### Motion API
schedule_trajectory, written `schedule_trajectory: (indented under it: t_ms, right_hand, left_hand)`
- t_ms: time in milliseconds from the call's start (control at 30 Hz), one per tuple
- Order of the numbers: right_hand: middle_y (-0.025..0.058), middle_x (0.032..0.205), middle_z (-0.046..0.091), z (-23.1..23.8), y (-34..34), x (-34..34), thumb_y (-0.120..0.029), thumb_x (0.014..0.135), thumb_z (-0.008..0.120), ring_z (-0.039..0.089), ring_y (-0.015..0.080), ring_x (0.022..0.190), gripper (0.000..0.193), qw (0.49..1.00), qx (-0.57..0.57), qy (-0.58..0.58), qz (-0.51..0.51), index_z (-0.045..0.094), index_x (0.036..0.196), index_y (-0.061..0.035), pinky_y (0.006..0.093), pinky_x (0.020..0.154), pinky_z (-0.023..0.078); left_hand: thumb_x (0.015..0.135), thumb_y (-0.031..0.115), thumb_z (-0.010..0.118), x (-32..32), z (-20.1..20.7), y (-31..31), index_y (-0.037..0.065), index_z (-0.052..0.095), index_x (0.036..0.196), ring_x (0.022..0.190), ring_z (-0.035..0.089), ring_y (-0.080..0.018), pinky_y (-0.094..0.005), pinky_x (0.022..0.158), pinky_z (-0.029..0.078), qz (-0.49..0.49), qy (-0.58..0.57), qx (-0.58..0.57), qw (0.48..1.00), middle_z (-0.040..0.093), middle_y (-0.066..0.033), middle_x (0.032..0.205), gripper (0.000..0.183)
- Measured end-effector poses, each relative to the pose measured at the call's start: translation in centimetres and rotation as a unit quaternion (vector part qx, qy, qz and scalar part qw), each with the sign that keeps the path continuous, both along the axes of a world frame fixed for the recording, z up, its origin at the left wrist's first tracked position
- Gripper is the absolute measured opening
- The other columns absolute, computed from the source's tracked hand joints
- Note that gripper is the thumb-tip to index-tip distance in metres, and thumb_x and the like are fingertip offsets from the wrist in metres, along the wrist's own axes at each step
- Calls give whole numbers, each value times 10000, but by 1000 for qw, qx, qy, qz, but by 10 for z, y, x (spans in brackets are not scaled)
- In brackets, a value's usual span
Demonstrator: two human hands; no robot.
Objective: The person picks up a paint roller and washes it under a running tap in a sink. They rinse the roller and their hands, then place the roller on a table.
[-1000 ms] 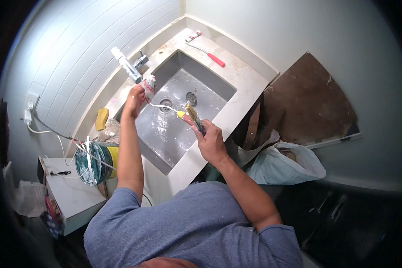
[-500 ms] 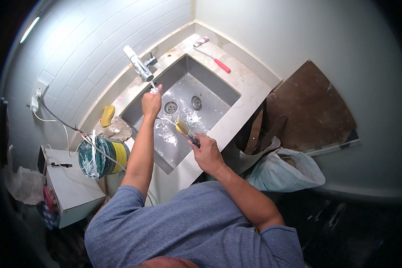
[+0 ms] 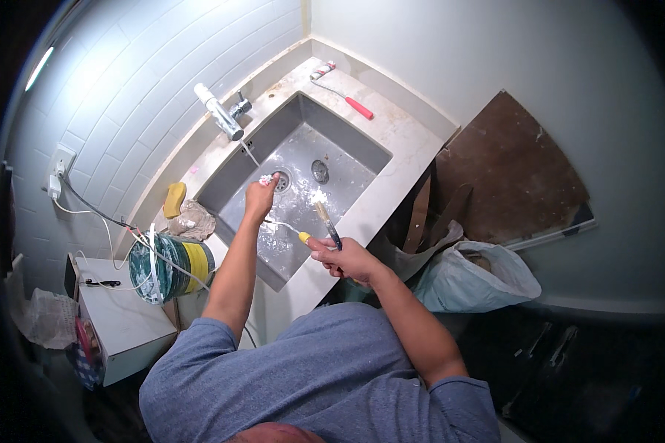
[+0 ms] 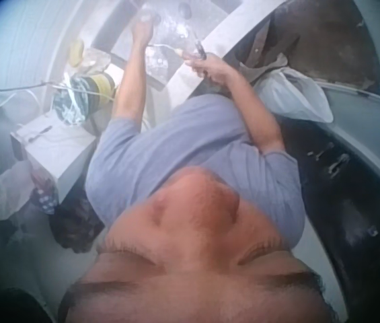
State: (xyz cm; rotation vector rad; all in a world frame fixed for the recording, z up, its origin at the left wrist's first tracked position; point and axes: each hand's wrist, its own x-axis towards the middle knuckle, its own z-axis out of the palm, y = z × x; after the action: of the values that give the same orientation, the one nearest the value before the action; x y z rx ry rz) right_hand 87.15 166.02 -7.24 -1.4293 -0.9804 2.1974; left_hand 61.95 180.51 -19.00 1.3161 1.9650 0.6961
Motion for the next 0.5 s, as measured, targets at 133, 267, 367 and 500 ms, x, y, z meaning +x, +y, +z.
schedule_trajectory:
  t_ms: [133,267,367,500]
  right_hand:
    - [-41,700,493,1,-9,-13,-250,916,710,459,52,550,257,1000,-3,30,-8,654,1084,-63,213,520,381]
    - [-47,710,488,16,-11,-20,-220,923,692,464,49,553,384,999,31,6,15,606,1259,-57,214,494,356]
    - [-41,720,488,18,-13,-23,-218,916,694,448,52,546,497,999,35,-6,22,564,1359,-35,220,494,354]
    - [-38,706,476,22,-16,-24,-187,937,661,427,51,524,281,998,37,-19,39,609,1168,-35,232,490,366]
  left_hand:
    - [883,518,676,11,-7,-7,-52,623,948,872,660,-422,-458,784,489,43,-48,98,993,677,-262,907,577]
    - [934,408,654,14,-25,-11,-24,554,1054,818,623,-370,-443,797,479,80,-51,278,956,655,-204,928,459]
    - [964,365,608,29,14,-27,-38,583,1030,800,643,-384,-459,760,481,92,-78,198,973,664,-210,842,409]
    - [956,428,582,21,16,-19,-46,670,891,770,665,-426,-492,723,487,99,-26,94,990,672,-247,763,487]
